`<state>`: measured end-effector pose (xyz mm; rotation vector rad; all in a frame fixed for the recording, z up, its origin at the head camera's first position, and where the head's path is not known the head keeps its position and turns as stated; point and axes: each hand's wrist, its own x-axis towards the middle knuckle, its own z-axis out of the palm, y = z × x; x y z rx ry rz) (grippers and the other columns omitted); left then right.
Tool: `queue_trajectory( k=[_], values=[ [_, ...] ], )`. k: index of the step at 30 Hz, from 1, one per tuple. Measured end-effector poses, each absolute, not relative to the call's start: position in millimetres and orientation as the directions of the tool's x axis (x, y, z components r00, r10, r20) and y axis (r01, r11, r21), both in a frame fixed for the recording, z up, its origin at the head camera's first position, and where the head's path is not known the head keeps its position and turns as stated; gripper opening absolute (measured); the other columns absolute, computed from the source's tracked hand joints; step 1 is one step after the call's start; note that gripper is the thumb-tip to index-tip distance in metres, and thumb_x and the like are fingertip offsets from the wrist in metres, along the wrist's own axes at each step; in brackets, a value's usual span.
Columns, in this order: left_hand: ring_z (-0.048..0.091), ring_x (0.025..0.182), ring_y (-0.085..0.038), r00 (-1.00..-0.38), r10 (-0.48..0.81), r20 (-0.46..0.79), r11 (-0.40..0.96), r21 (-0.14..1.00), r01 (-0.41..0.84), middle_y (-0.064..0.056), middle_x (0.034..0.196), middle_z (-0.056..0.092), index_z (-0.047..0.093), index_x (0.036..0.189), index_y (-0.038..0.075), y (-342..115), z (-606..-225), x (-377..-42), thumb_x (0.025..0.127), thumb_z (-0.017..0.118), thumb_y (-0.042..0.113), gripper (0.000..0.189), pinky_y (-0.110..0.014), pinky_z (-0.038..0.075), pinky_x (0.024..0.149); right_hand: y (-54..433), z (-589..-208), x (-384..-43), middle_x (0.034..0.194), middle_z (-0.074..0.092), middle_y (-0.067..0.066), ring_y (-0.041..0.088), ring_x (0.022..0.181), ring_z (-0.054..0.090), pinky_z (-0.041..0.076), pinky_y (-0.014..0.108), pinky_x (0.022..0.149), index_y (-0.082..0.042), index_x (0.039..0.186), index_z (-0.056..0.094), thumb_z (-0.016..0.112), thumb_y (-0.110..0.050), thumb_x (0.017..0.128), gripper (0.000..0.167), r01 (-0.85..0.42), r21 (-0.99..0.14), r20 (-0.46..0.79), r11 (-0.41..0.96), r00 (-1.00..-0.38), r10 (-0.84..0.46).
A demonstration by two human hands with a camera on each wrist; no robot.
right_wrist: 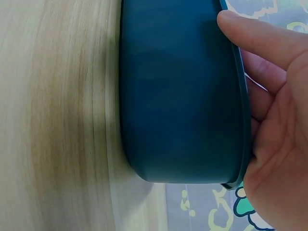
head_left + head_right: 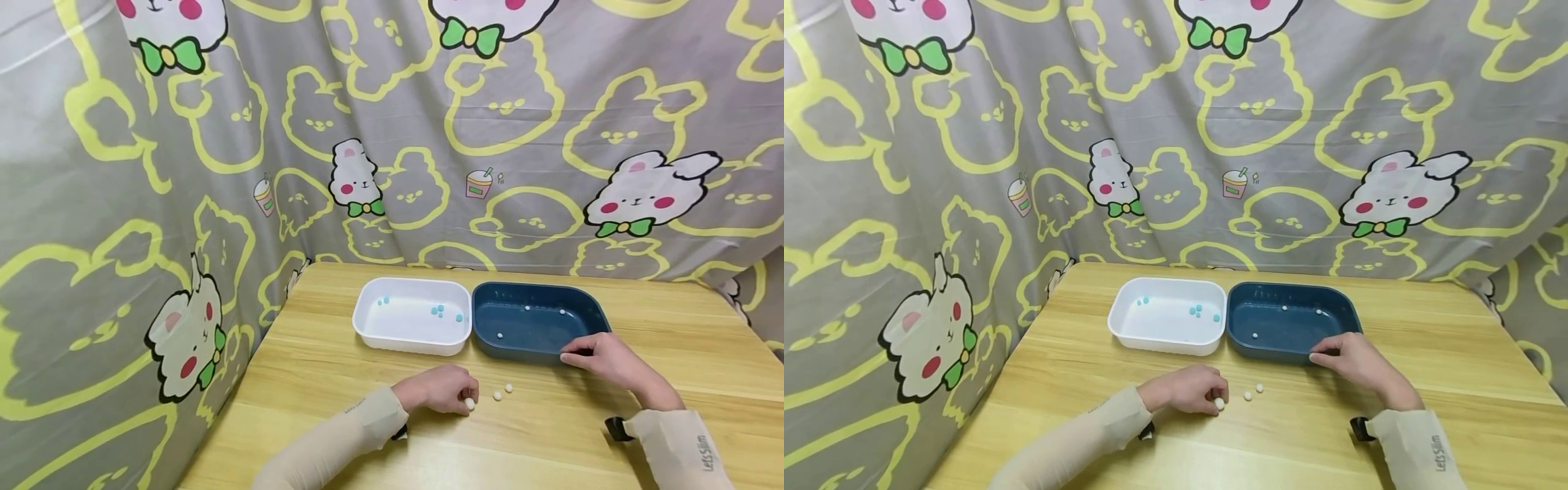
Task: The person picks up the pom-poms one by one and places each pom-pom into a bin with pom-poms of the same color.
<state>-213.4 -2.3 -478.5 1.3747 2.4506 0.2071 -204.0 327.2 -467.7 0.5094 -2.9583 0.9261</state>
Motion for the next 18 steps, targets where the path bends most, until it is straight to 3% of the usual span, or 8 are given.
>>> queue_trajectory(
  k=[9,18],
  values=[
    [0.047,0.072,0.003,-0.474,0.854,-0.214,0.520,0.320,0.792,0.015,0.078,0.054,0.064,0.086,0.020,-4.4,-478.9,-214.4,0.083,0.074,0.020,0.011,-0.010,0.036,0.068,326.6,-467.0,-201.8,0.088,0.069,-0.005,0.010,0.081,0.061,0.048,0.026,0.067,-0.019,0.090,0.074,0.069,-0.032,0.087,0.015,-0.272,-0.571,0.062,0.774,-0.955,-0.290],
    [0.048,0.072,0.002,-0.504,0.846,-0.173,0.529,0.382,0.758,0.015,0.077,0.053,0.063,0.085,0.019,-7.5,-470.6,-214.0,0.085,0.072,0.017,0.009,-0.010,0.037,0.067,325.5,-466.8,-200.9,0.089,0.069,-0.005,0.011,0.081,0.061,0.049,0.026,0.068,-0.019,0.091,0.074,0.069,-0.032,0.087,0.015,-0.282,-0.570,0.078,0.772,-0.954,-0.290]
  ],
)
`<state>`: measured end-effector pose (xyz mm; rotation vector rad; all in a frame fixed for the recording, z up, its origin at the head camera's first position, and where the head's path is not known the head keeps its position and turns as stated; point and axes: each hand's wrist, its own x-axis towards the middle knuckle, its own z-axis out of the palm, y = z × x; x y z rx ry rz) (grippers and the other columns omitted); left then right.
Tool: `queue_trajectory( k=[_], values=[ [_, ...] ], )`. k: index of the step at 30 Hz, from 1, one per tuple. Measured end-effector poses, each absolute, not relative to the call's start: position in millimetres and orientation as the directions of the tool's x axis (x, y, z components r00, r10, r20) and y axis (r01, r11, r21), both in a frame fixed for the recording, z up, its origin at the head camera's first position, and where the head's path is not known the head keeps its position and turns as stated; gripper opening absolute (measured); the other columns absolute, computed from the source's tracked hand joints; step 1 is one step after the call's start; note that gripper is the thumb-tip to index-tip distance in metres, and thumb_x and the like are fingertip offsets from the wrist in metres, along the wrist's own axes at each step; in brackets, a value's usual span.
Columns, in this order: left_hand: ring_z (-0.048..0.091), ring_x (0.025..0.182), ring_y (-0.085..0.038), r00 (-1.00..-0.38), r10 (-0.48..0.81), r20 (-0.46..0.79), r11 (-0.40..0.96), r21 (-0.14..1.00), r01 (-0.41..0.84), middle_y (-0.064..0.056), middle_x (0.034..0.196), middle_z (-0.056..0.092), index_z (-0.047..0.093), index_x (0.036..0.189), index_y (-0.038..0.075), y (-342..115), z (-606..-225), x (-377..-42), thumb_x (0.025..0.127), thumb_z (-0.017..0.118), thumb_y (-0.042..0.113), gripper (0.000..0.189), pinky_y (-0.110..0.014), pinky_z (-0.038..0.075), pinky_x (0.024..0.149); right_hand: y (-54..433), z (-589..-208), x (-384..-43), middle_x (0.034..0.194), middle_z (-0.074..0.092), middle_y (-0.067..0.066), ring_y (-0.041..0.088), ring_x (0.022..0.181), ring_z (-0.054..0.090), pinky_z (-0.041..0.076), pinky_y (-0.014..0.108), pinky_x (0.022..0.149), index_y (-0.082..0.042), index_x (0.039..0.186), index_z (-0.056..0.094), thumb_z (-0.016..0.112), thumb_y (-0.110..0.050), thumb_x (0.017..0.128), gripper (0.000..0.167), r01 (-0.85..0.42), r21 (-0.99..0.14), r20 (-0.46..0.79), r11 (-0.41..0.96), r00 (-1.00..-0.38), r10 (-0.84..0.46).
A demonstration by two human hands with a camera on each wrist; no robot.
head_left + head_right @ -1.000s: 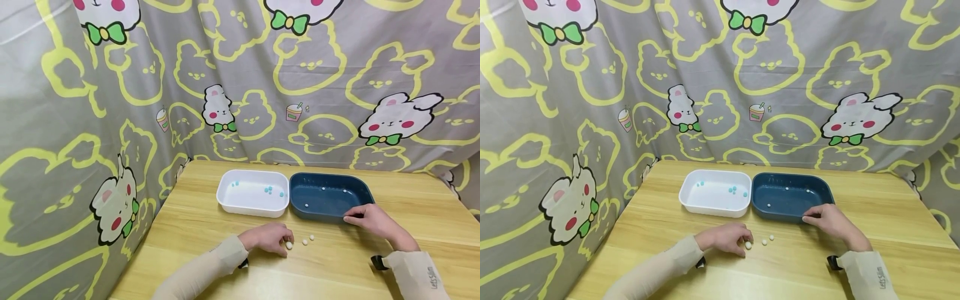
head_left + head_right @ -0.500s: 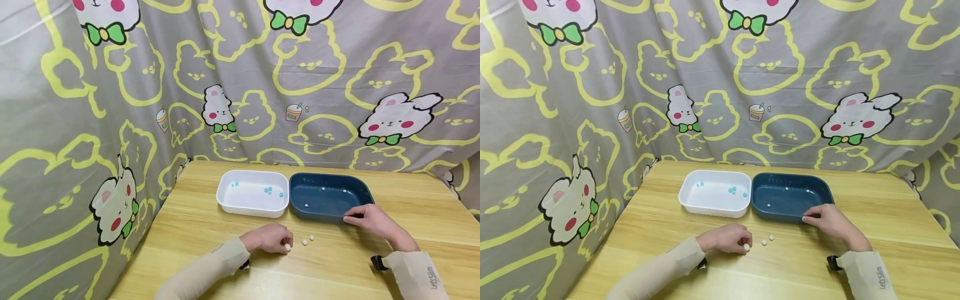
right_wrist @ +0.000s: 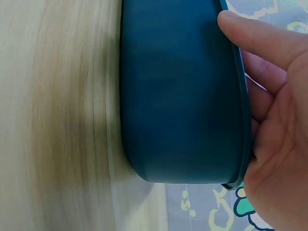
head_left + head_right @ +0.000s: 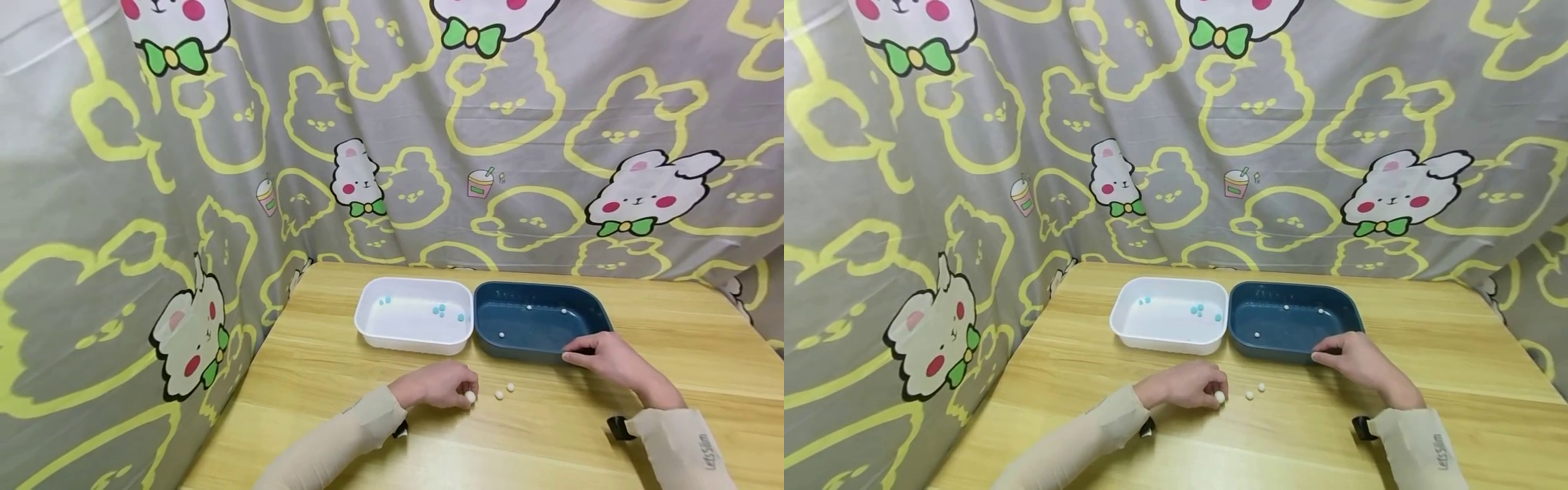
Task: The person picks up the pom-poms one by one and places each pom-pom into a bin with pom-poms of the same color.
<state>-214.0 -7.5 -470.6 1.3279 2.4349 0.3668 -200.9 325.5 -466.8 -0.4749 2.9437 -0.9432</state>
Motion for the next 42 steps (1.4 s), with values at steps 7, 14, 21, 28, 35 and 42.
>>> queue_trajectory(
  k=[7,14,21,28,35,42],
  values=[
    [0.051,0.074,0.005,-0.543,0.836,-0.086,0.516,0.462,0.721,0.014,0.082,0.057,0.065,0.091,0.016,0,-460,-215,0.090,0.065,0.020,0.003,-0.009,0.039,0.068,328,-467,-199,0.088,0.068,-0.007,0.007,0.079,0.060,0.049,0.026,0.066,-0.018,0.092,0.073,0.068,-0.027,0.088,0.012,-0.315,-0.533,0.115,0.785,-0.946,-0.302],
    [0.052,0.072,0.004,-0.631,0.775,0.023,0.523,0.536,0.662,0.012,0.083,0.060,0.067,0.096,0.015,9,-444,-222,0.089,0.065,0.018,0.007,-0.011,0.041,0.066,330,-470,-200,0.085,0.066,-0.009,0.003,0.074,0.057,0.047,0.026,0.063,-0.016,0.092,0.073,0.068,-0.025,0.088,0.011,-0.345,-0.523,0.139,0.779,-0.937,-0.321],
    [0.053,0.072,0.000,-0.732,0.679,0.053,0.535,0.647,0.543,0.013,0.081,0.059,0.066,0.098,0.015,18,-435,-232,0.091,0.065,0.018,0.008,-0.015,0.043,0.064,331,-471,-202,0.087,0.067,-0.009,0.003,0.076,0.058,0.048,0.026,0.064,-0.016,0.092,0.073,0.067,-0.026,0.089,0.012,-0.356,-0.528,0.135,0.771,-0.932,-0.337],
    [0.055,0.073,0.000,-0.783,0.620,0.049,0.525,0.717,0.459,0.012,0.083,0.060,0.066,0.102,0.014,25,-436,-241,0.091,0.064,0.017,0.011,-0.017,0.044,0.067,330,-472,-205,0.088,0.067,-0.010,0.002,0.076,0.058,0.049,0.025,0.064,-0.019,0.093,0.072,0.066,-0.027,0.089,0.011,-0.384,-0.532,0.144,0.755,-0.919,-0.366],
    [0.055,0.076,0.001,-0.790,0.610,0.051,0.514,0.734,0.444,0.012,0.085,0.061,0.066,0.100,0.015,33,-432,-246,0.091,0.065,0.021,0.011,-0.017,0.045,0.068,330,-472,-205,0.089,0.068,-0.009,0.002,0.078,0.059,0.049,0.026,0.065,-0.019,0.093,0.073,0.066,-0.029,0.089,0.013,-0.390,-0.524,0.139,0.757,-0.916,-0.376],
    [0.054,0.076,-0.002,-0.809,0.586,0.042,0.524,0.742,0.419,0.013,0.085,0.058,0.065,0.101,0.017,41,-425,-249,0.093,0.063,0.023,0.010,-0.019,0.045,0.067,331,-469,-205,0.090,0.068,-0.007,0.003,0.080,0.060,0.049,0.026,0.067,-0.018,0.093,0.073,0.066,-0.029,0.089,0.013,-0.388,-0.512,0.139,0.766,-0.918,-0.372]
  ],
)
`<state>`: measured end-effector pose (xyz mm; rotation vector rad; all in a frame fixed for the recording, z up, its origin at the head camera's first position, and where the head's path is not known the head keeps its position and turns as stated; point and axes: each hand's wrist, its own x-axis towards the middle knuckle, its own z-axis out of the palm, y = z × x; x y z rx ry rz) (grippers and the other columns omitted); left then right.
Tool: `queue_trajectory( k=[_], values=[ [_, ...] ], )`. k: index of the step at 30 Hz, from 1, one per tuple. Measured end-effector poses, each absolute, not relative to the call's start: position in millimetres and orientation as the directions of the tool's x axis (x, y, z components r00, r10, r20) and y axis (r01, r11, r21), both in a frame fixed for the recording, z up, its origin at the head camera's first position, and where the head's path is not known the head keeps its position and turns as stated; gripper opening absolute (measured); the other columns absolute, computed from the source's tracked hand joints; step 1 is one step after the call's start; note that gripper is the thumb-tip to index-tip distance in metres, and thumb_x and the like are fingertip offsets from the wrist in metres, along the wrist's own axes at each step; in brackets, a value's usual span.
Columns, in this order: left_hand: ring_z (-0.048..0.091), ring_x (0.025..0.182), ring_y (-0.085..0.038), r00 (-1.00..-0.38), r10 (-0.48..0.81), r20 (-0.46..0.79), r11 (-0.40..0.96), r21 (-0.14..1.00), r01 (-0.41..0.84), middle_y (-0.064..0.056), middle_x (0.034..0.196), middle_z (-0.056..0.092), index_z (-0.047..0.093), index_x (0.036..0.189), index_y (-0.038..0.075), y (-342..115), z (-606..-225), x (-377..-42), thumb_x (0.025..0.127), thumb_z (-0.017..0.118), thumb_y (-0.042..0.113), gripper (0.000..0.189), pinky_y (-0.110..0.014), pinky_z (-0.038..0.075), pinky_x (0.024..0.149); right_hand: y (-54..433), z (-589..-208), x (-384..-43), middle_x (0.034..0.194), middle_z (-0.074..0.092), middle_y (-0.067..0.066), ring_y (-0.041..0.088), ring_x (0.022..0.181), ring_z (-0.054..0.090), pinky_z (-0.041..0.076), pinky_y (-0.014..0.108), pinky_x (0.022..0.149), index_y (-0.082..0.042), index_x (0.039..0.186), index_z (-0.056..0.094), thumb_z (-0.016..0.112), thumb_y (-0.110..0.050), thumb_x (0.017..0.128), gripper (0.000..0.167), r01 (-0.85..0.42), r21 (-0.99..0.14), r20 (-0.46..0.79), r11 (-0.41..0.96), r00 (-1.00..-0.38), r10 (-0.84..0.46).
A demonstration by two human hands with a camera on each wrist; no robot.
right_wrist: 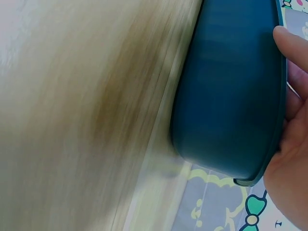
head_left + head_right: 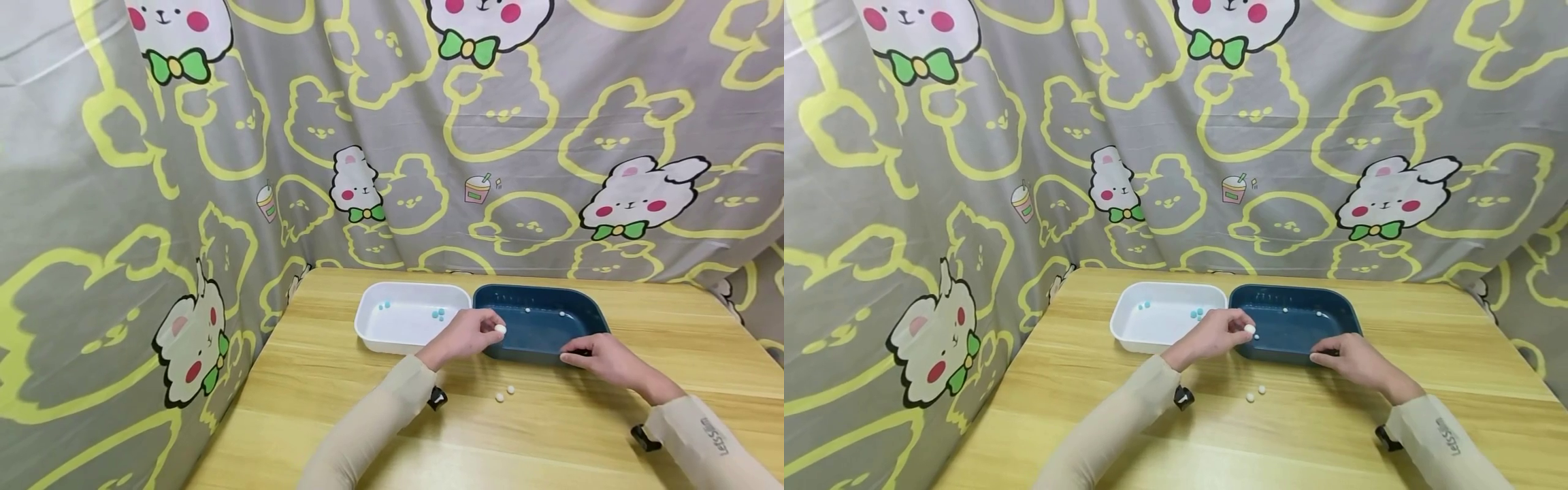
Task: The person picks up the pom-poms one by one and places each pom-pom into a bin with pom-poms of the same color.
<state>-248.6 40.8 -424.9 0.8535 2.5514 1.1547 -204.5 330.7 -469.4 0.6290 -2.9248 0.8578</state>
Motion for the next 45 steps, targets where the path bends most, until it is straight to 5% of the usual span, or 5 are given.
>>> queue_trajectory(
  k=[45],
  values=[
    [0.052,0.074,-0.003,-0.885,0.462,0.051,0.641,0.670,0.373,0.012,0.080,0.057,0.066,0.089,0.018,68,-420,-276,0.091,0.065,0.023,0.006,-0.019,0.043,0.067,331,-469,-203,0.089,0.069,-0.007,0.002,0.078,0.059,0.049,0.025,0.065,-0.016,0.094,0.073,0.066,-0.031,0.089,0.017,-0.367,-0.551,0.121,0.750,-0.924,-0.363]
  ],
)
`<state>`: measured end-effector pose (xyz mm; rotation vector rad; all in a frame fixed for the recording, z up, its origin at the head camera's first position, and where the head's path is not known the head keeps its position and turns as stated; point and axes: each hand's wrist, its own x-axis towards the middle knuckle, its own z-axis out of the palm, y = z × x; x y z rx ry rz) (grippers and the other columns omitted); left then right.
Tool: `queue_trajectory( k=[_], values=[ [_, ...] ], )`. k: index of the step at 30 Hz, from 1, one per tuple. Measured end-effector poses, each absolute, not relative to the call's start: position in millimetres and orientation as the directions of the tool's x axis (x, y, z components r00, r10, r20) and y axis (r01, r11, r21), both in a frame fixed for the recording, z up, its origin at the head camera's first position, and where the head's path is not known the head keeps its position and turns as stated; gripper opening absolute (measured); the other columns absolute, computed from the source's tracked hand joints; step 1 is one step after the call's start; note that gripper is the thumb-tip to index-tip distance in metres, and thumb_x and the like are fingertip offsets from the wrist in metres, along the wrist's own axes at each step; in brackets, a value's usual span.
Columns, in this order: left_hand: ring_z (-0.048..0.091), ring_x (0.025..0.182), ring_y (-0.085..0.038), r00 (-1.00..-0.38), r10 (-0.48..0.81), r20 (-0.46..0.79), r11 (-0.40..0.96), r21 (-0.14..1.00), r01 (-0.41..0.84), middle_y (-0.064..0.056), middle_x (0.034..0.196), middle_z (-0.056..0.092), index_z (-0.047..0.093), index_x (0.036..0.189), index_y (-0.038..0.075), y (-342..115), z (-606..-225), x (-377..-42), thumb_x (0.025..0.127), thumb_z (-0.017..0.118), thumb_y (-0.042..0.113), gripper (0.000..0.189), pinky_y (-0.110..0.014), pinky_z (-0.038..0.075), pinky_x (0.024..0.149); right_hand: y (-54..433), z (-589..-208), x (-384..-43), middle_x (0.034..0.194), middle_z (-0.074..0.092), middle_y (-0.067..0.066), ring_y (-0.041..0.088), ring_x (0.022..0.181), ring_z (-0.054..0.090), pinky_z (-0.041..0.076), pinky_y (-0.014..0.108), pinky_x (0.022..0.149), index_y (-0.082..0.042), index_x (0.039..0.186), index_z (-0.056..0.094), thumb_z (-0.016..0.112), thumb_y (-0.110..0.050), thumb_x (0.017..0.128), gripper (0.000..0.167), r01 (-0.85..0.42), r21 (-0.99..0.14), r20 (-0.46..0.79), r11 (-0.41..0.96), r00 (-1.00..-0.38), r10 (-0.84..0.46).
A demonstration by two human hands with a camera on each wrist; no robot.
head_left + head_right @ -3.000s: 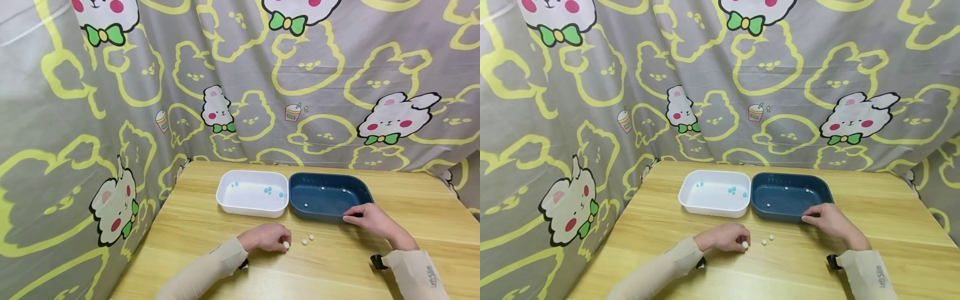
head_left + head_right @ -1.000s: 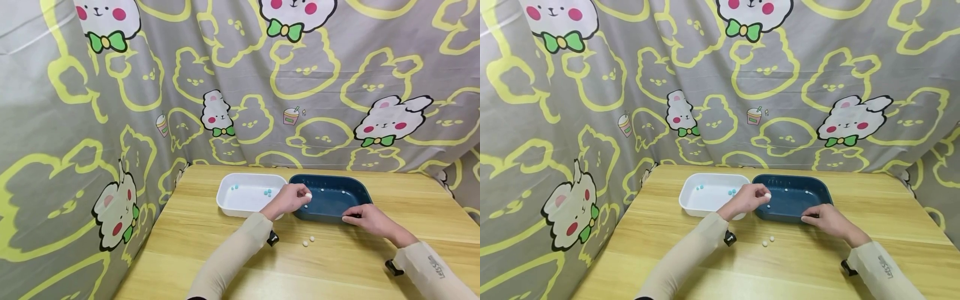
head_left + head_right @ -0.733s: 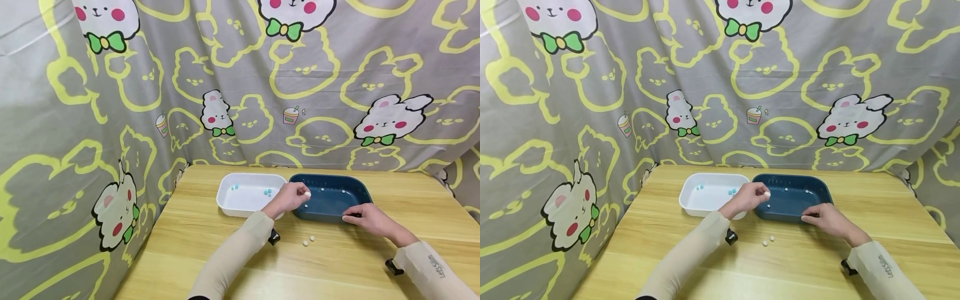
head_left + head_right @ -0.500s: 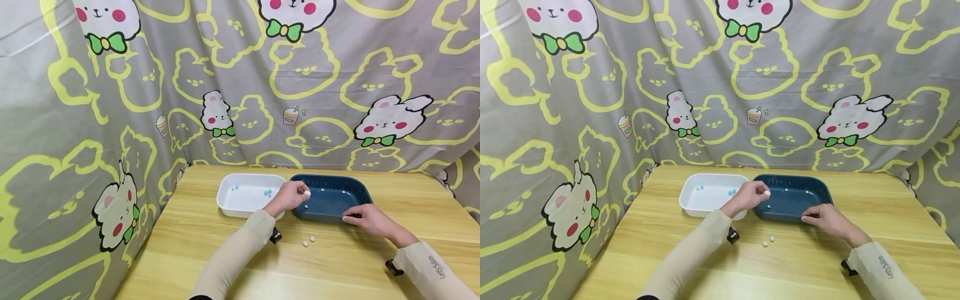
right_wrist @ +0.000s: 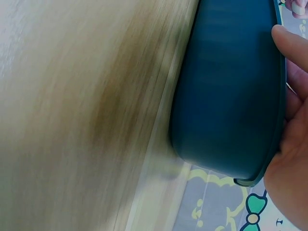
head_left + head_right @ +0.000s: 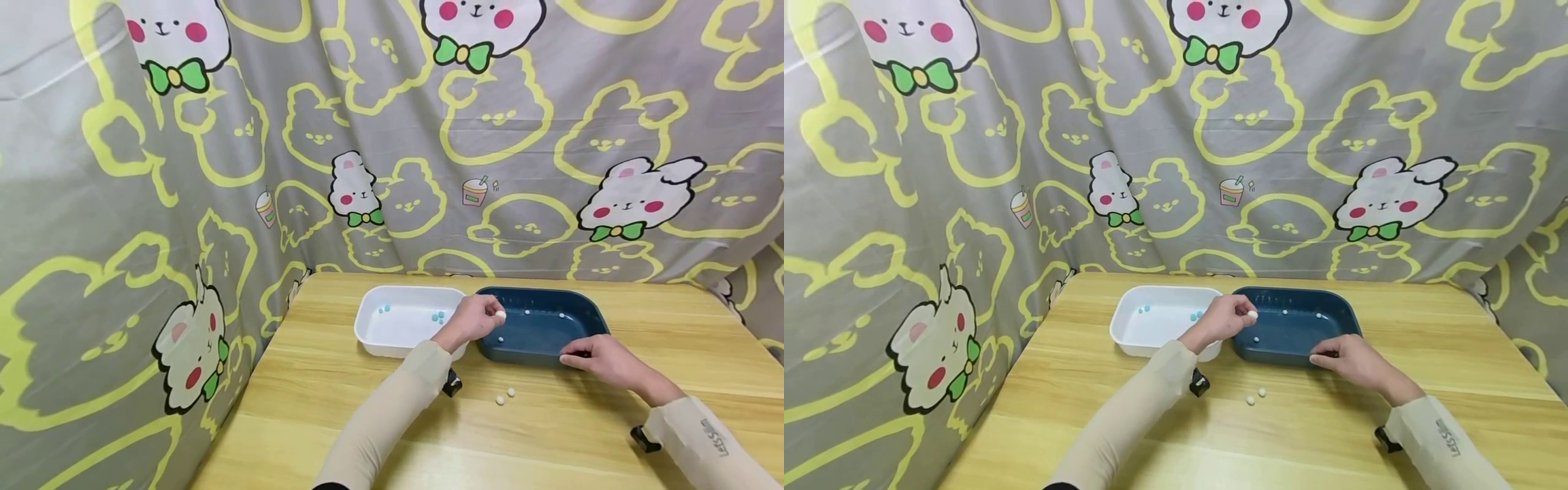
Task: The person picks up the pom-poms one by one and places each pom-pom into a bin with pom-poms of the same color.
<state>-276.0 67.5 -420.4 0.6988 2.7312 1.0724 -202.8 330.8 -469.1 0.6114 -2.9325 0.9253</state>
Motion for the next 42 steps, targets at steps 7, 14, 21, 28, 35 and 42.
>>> queue_trajectory(
  k=[7,14,21,28,35,42],
  values=[
    [0.052,0.073,-0.003,-0.892,0.452,0.035,0.646,0.676,0.354,0.012,0.078,0.056,0.066,0.086,0.019,67,-424,-277,0.091,0.065,0.022,0.007,-0.019,0.043,0.066,332,-472,-201,0.089,0.068,-0.008,0.001,0.078,0.059,0.049,0.025,0.065,-0.015,0.094,0.073,0.065,-0.030,0.090,0.017,-0.383,-0.543,0.129,0.747,-0.917,-0.377],
    [0.052,0.072,-0.004,-0.899,0.437,0.035,0.639,0.691,0.338,0.011,0.078,0.056,0.066,0.089,0.018,67,-423,-278,0.092,0.064,0.023,0.006,-0.020,0.044,0.065,332,-474,-202,0.089,0.068,-0.008,0.001,0.078,0.059,0.049,0.025,0.065,-0.016,0.094,0.073,0.065,-0.029,0.090,0.016,-0.406,-0.536,0.156,0.740,-0.909,-0.386],
    [0.052,0.072,-0.005,-0.914,0.406,0.021,0.644,0.703,0.302,0.011,0.079,0.057,0.067,0.091,0.017,67,-423,-279,0.090,0.066,0.023,0.006,-0.021,0.044,0.066,332,-473,-202,0.089,0.068,-0.009,0.002,0.079,0.060,0.049,0.025,0.065,-0.016,0.094,0.073,0.066,-0.029,0.090,0.015,-0.402,-0.535,0.154,0.743,-0.911,-0.382],
    [0.053,0.073,-0.005,-0.916,0.401,0.004,0.654,0.699,0.290,0.010,0.079,0.057,0.067,0.090,0.016,67,-424,-282,0.090,0.067,0.022,0.006,-0.020,0.044,0.066,332,-472,-202,0.089,0.069,-0.008,0.001,0.078,0.059,0.049,0.025,0.065,-0.016,0.093,0.073,0.066,-0.028,0.089,0.015,-0.389,-0.536,0.150,0.749,-0.917,-0.369],
    [0.052,0.072,-0.006,-0.920,0.392,-0.019,0.658,0.704,0.266,0.009,0.077,0.056,0.067,0.088,0.014,67,-429,-287,0.088,0.068,0.020,0.005,-0.020,0.044,0.066,332,-471,-202,0.089,0.069,-0.008,0.001,0.078,0.059,0.049,0.025,0.065,-0.015,0.094,0.073,0.066,-0.028,0.089,0.016,-0.387,-0.536,0.146,0.750,-0.918,-0.370],
    [0.052,0.072,-0.006,-0.921,0.388,-0.029,0.675,0.690,0.262,0.009,0.077,0.056,0.066,0.086,0.016,68,-430,-291,0.089,0.068,0.020,0.006,-0.020,0.043,0.066,331,-470,-202,0.089,0.069,-0.007,0.001,0.078,0.058,0.049,0.025,0.065,-0.014,0.094,0.073,0.066,-0.029,0.089,0.017,-0.380,-0.547,0.136,0.746,-0.920,-0.368]
  ],
)
